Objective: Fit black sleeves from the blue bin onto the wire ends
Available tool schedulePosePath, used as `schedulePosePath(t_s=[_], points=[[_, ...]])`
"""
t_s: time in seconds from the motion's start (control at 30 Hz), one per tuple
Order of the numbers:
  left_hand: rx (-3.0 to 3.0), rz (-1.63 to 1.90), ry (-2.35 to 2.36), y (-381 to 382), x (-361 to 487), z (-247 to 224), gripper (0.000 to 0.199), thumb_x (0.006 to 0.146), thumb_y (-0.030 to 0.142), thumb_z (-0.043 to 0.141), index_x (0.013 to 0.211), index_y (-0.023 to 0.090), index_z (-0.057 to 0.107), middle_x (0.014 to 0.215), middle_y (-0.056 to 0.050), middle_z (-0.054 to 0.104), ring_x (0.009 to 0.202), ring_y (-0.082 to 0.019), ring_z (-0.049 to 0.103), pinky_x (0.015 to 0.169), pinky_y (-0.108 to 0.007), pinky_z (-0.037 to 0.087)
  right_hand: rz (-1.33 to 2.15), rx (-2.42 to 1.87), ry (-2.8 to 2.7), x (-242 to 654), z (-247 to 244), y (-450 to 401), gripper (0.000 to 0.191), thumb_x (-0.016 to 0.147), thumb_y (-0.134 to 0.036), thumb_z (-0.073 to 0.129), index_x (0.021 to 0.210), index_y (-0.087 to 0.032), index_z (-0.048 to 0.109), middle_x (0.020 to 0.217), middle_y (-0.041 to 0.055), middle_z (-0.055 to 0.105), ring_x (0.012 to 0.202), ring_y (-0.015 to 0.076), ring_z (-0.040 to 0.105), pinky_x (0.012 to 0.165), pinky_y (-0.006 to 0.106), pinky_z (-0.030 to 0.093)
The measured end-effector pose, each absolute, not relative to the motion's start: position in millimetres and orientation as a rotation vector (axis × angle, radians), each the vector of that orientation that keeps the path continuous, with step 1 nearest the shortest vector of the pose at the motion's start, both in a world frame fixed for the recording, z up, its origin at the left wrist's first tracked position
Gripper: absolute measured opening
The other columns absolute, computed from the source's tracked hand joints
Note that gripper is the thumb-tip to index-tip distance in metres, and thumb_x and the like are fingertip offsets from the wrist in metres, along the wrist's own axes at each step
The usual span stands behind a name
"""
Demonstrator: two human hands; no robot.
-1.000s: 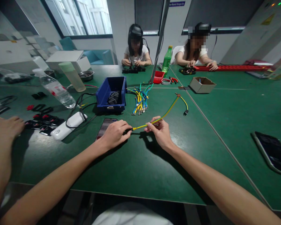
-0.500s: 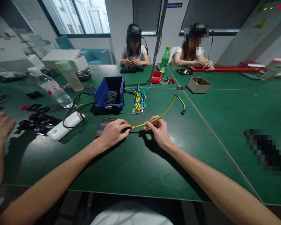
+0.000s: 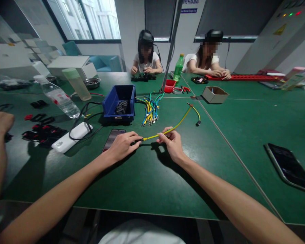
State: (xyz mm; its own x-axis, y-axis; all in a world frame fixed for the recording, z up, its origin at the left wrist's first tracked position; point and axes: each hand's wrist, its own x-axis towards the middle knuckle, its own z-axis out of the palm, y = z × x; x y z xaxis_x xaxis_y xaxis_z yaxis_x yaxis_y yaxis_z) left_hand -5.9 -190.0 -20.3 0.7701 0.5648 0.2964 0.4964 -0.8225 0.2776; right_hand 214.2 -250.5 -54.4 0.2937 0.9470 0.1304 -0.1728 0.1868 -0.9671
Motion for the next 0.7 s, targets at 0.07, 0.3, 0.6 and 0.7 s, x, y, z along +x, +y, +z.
schedulePosePath(t_s=[0.07,0.3,0.6,0.7], points=[[2.761,0.581,0.838,-190.0,-5.9,-21.1,0.025,0.092,0.027,0.049,0.108,0.019,0.067,0.101,-0.005,0.066,0.089,-0.017,0.063,0.079,-0.029,0.05,0.969,-1.076,-0.927,213.5,-52.9,-250.8,0.03,0.073,-0.031,0.074,0.088,-0.021,0.05,0.07,-0.0025,0.064,0.059,0.0138,0.064,0.058,0.025,0.048],[2.778,0.651,0.825,-189.9,-7.0,-18.2,0.025,0.093,0.026,0.049,0.109,0.019,0.067,0.103,-0.006,0.067,0.09,-0.017,0.064,0.078,-0.03,0.051,0.965,-1.117,-0.915,212.8,-49.6,-251.5,0.034,0.071,-0.035,0.075,0.089,-0.022,0.049,0.073,-0.0024,0.064,0.057,0.0135,0.063,0.056,0.026,0.048],[2.751,0.655,0.85,-191.4,-6.1,-19.8,0.024,0.092,0.026,0.05,0.108,0.019,0.067,0.102,-0.004,0.067,0.089,-0.017,0.064,0.078,-0.029,0.051,0.969,-1.108,-0.921,212.8,-48.9,-251.1,0.034,0.071,-0.034,0.076,0.089,-0.022,0.05,0.07,-0.0033,0.063,0.057,0.0122,0.063,0.056,0.024,0.047],[2.756,0.664,0.855,-192.3,-5.7,-20.1,0.024,0.092,0.026,0.05,0.108,0.019,0.067,0.102,-0.005,0.068,0.089,-0.017,0.064,0.078,-0.03,0.05,0.956,-1.114,-0.925,212.9,-48.6,-250.9,0.034,0.07,-0.036,0.076,0.088,-0.021,0.05,0.066,-0.0035,0.063,0.056,0.0127,0.062,0.055,0.024,0.046]])
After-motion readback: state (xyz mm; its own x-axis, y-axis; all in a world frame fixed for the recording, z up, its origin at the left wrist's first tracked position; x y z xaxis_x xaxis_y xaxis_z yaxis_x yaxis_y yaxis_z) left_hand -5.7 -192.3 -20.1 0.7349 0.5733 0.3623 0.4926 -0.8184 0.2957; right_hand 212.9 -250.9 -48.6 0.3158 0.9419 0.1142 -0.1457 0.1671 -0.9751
